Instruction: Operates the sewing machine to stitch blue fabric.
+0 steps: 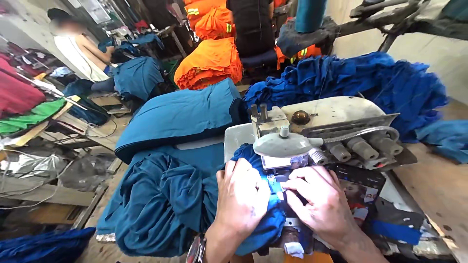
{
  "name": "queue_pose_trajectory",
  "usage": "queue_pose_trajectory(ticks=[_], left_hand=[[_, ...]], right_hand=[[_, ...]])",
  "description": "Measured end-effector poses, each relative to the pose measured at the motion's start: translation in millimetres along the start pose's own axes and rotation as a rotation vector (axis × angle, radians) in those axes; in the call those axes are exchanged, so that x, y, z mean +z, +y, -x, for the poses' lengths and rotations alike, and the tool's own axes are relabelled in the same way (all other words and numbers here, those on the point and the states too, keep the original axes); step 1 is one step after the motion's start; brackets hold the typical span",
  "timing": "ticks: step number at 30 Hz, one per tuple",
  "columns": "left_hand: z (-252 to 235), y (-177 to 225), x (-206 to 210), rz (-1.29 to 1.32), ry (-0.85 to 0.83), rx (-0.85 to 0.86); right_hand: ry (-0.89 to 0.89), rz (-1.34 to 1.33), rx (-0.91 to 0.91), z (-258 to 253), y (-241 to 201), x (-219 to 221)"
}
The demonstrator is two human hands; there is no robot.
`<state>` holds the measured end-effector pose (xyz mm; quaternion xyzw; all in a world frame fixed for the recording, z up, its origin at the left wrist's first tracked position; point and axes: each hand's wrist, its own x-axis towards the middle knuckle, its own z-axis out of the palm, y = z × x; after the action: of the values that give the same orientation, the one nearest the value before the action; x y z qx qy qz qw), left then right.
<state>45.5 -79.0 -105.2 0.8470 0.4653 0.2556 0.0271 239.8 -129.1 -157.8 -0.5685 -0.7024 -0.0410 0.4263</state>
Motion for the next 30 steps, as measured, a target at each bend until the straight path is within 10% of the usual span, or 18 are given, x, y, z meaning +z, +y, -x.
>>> queue_pose_trajectory(ticks=[23,30], left_hand=[[-0.3,-7.8,12.3,0.002,0.072,-0.011],[34.9,-28.3,17.2,-0.024,0.105,0.249]], right_hand=[[0.154,0.066,0.082,15.6,-12.0,14.1],[-0.123,-1.028,0.852,67.8,-80.0,9.4]])
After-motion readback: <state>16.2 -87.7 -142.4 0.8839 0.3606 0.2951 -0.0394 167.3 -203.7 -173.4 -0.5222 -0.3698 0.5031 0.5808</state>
